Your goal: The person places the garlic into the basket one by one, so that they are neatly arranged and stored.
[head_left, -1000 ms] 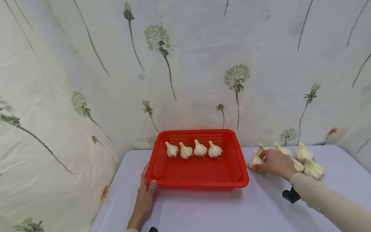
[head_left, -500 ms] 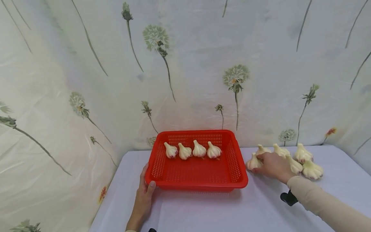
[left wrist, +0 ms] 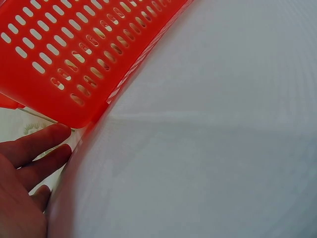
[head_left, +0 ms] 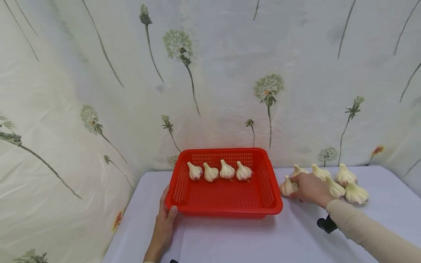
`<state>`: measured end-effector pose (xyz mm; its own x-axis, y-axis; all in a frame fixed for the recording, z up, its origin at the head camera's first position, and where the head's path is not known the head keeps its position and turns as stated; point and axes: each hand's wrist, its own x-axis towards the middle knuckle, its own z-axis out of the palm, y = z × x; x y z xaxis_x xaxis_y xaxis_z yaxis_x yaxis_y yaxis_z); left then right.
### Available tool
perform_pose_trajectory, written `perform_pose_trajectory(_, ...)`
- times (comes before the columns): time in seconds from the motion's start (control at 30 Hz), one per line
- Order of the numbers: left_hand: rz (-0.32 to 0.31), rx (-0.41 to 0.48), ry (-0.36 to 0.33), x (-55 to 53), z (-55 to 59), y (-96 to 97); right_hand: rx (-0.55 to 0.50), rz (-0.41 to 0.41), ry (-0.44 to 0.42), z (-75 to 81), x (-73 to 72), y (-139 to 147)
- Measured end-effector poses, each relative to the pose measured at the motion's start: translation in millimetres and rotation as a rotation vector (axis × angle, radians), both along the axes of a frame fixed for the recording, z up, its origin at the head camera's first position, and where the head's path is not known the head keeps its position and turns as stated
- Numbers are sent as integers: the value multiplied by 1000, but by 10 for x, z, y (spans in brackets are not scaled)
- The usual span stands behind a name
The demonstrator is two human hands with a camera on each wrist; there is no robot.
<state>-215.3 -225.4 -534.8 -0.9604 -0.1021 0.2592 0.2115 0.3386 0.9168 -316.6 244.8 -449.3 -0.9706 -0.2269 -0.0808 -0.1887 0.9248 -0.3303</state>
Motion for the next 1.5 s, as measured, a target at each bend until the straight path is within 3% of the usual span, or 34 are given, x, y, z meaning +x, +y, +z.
perform_pose_trajectory(0.2,-16,20,5,-4,-12,4,30,7,-26,43,-11,-3)
perform_pose_trajectory(0.73,8,15,-9,-6,20,13,28,73,56,47,-114,32)
perform_pose_trajectory(1.13,5,4,3,-5,35,-2,-16,124,122,-126,-140,141)
perform_pose_trajectory(1.5,17,9,4,-7,14,23,-11,168,184,-168,-137,160)
